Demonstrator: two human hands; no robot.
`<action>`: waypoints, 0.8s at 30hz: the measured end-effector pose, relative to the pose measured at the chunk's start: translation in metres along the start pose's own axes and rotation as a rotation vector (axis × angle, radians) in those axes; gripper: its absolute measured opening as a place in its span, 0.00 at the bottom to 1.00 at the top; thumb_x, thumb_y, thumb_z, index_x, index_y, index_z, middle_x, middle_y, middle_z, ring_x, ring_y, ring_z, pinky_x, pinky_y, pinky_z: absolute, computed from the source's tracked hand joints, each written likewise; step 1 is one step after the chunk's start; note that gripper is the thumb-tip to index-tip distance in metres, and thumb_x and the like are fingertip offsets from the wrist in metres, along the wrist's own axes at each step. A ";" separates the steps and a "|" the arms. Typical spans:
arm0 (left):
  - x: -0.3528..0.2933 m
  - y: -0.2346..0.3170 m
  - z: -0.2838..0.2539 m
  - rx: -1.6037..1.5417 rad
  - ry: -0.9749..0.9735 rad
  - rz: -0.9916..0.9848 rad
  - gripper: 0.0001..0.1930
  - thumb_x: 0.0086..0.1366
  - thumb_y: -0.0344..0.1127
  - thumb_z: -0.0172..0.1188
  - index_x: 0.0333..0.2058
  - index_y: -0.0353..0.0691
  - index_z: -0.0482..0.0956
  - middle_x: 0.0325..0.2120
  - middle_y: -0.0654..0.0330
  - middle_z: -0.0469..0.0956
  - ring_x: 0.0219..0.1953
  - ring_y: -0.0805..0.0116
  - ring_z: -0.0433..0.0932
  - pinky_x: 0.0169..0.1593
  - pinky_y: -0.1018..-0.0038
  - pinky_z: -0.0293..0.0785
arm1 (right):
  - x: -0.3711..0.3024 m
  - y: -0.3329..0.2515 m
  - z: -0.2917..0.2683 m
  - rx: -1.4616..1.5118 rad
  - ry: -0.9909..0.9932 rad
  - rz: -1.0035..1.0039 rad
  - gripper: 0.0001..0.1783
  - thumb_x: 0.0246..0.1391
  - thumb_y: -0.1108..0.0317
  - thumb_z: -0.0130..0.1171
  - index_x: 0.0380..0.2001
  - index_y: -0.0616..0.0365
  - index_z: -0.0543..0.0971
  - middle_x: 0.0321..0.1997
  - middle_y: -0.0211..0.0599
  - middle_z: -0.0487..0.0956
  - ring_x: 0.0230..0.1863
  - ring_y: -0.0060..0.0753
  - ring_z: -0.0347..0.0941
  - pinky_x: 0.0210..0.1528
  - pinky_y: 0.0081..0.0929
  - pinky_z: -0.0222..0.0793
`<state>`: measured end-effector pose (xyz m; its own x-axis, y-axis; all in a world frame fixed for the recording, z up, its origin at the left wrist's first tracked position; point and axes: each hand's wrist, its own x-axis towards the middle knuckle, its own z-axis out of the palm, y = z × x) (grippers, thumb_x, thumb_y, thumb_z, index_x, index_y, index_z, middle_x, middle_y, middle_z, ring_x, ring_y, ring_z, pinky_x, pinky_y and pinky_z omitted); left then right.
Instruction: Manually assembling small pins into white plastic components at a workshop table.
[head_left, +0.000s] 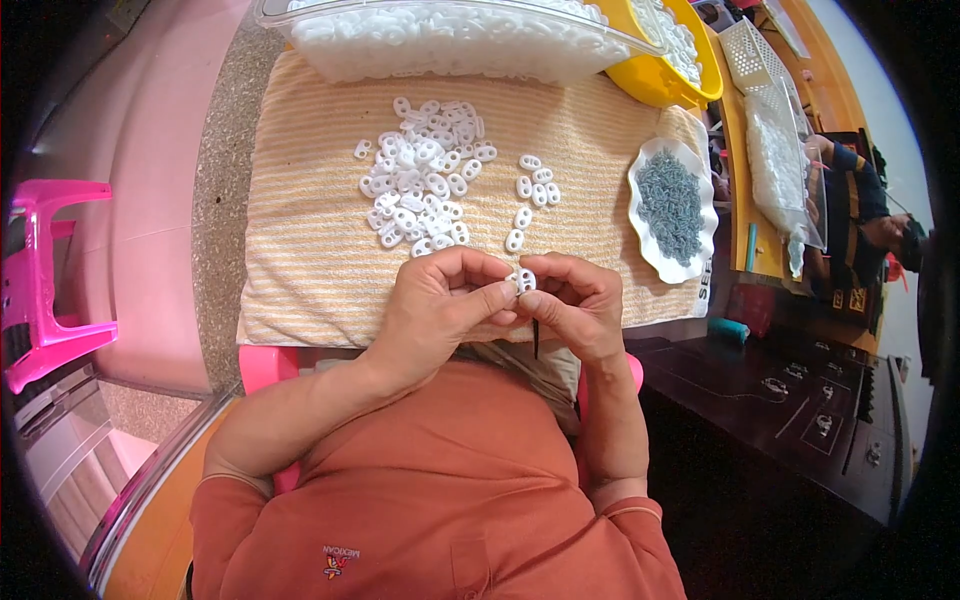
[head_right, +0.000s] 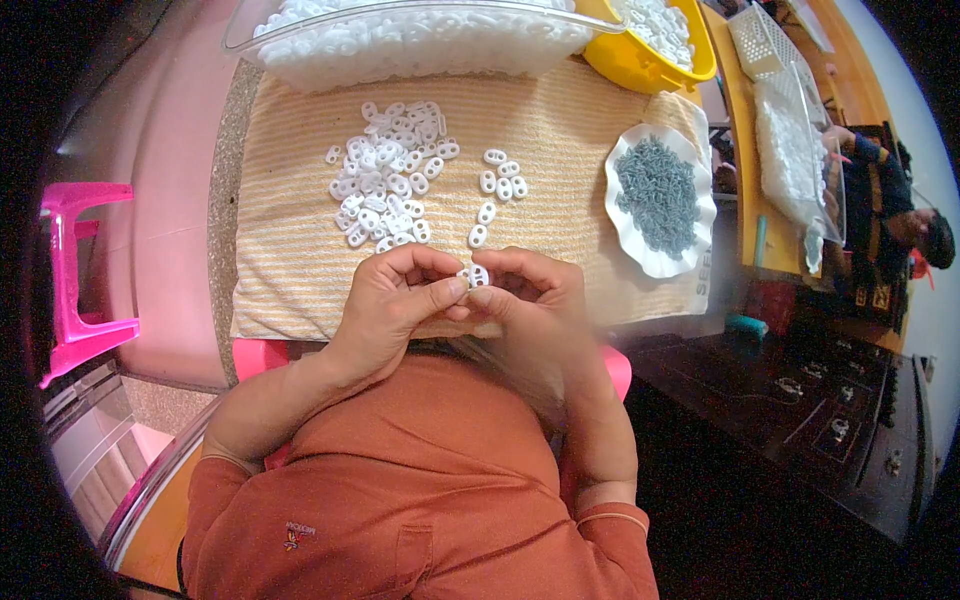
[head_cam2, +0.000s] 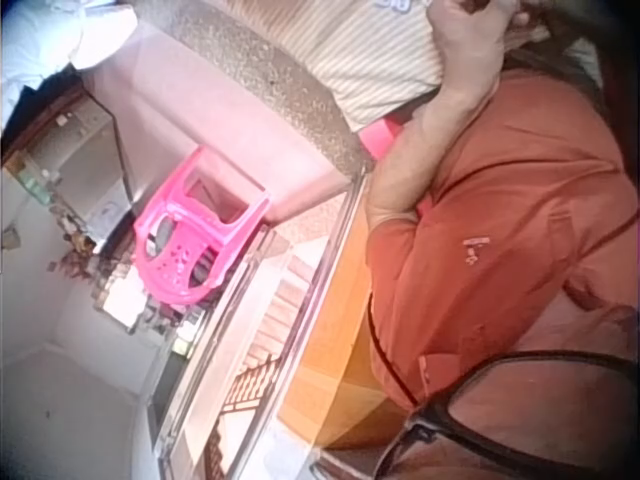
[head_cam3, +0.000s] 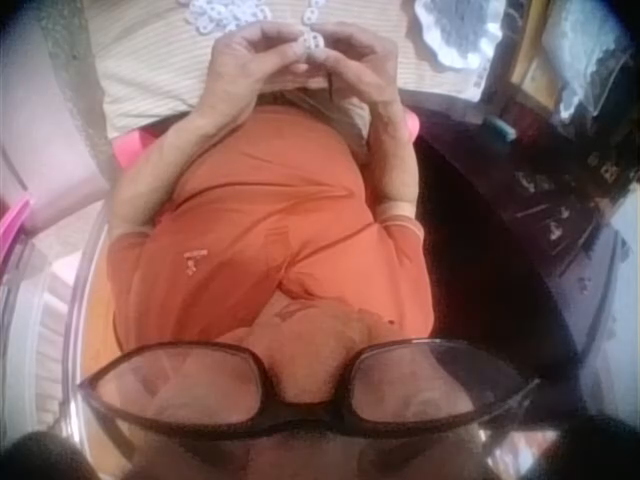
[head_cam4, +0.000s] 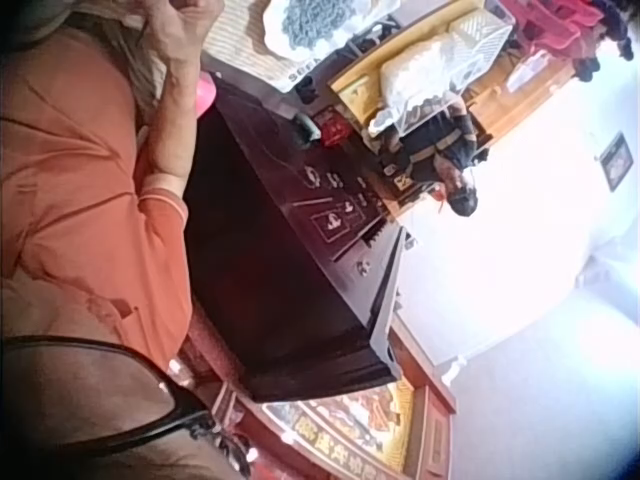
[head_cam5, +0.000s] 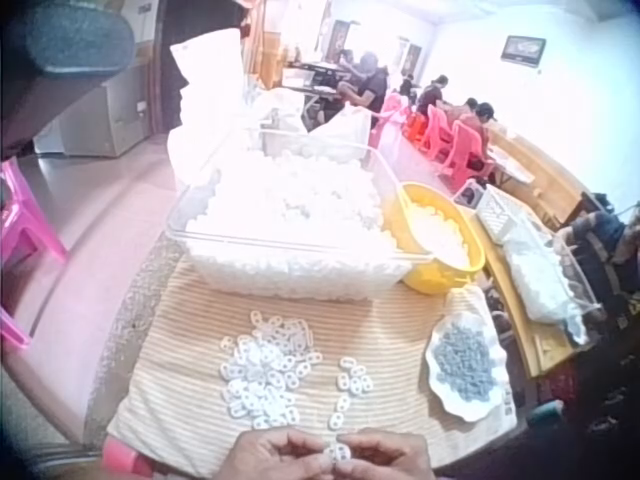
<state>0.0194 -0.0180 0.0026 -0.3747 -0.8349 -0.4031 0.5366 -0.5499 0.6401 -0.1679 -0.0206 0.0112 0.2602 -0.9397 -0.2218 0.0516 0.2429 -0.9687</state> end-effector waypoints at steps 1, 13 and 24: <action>0.000 0.000 0.000 -0.007 0.000 -0.001 0.07 0.64 0.27 0.59 0.39 0.31 0.75 0.30 0.59 0.79 0.31 0.75 0.79 0.37 0.79 0.80 | 0.000 -0.001 0.001 0.000 0.000 0.000 0.17 0.51 0.82 0.60 0.47 0.70 0.75 0.40 0.43 0.80 0.39 0.29 0.79 0.41 0.25 0.78; -0.002 0.005 0.003 -0.081 0.005 -0.083 0.07 0.61 0.26 0.61 0.38 0.34 0.77 0.31 0.57 0.81 0.30 0.73 0.80 0.38 0.78 0.79 | -0.002 -0.007 0.004 0.119 0.031 0.084 0.18 0.51 0.80 0.62 0.46 0.70 0.76 0.39 0.42 0.81 0.38 0.29 0.79 0.41 0.25 0.78; -0.001 0.003 0.001 -0.093 -0.037 -0.076 0.07 0.61 0.26 0.62 0.38 0.33 0.77 0.31 0.57 0.80 0.31 0.73 0.81 0.38 0.78 0.81 | -0.003 -0.002 -0.001 0.247 -0.027 0.066 0.18 0.51 0.78 0.63 0.46 0.71 0.76 0.40 0.43 0.81 0.39 0.30 0.79 0.42 0.27 0.78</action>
<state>0.0208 -0.0188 0.0056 -0.4438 -0.7901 -0.4229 0.5723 -0.6130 0.5447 -0.1697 -0.0188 0.0136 0.2962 -0.9140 -0.2772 0.2667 0.3578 -0.8949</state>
